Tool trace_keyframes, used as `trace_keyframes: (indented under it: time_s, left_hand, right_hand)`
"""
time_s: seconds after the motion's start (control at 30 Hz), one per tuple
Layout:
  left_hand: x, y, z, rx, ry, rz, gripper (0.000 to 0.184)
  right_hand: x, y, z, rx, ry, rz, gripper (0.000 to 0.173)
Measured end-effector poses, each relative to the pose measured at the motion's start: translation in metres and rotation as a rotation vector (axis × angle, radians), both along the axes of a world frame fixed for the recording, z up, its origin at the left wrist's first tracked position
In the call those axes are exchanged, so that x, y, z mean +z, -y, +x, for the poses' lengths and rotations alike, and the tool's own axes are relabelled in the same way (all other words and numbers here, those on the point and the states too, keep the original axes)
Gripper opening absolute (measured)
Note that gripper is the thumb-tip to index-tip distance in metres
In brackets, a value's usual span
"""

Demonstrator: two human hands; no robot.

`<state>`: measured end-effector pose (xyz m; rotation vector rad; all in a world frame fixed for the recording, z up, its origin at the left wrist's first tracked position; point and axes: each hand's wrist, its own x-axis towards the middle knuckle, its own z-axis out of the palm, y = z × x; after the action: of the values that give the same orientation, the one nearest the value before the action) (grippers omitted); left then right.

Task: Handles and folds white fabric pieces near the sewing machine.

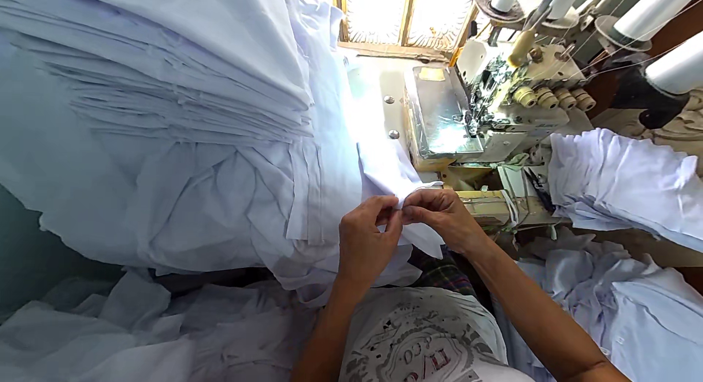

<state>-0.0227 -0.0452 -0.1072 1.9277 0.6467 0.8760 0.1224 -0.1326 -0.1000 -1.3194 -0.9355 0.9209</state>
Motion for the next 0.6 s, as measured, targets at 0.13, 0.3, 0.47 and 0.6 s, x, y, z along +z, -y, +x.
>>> trace_keyframes:
  time_s: [0.13, 0.3, 0.47, 0.6]
  left_hand:
    - [-0.0031, 0.0038, 0.0010, 0.023, -0.011, 0.012, 0.018]
    - [-0.0045, 0.0069, 0.0006, 0.022, -0.022, 0.009, 0.023]
    - [-0.0037, 0.0075, 0.0020, 0.016, -0.008, -0.009, 0.023]
    - [-0.0011, 0.0058, 0.0007, -0.014, -0.007, -0.092, 0.023]
  right_hand:
    - [-0.0057, -0.0001, -0.0032, -0.040, 0.044, 0.008, 0.014]
    - [-0.0084, -0.0002, -0.0064, -0.090, 0.065, 0.025, 0.014]
    - [-0.0071, 0.0010, -0.0066, -0.118, 0.107, 0.002, 0.013]
    - [-0.0091, 0.0020, -0.0064, -0.114, 0.107, 0.008, 0.015]
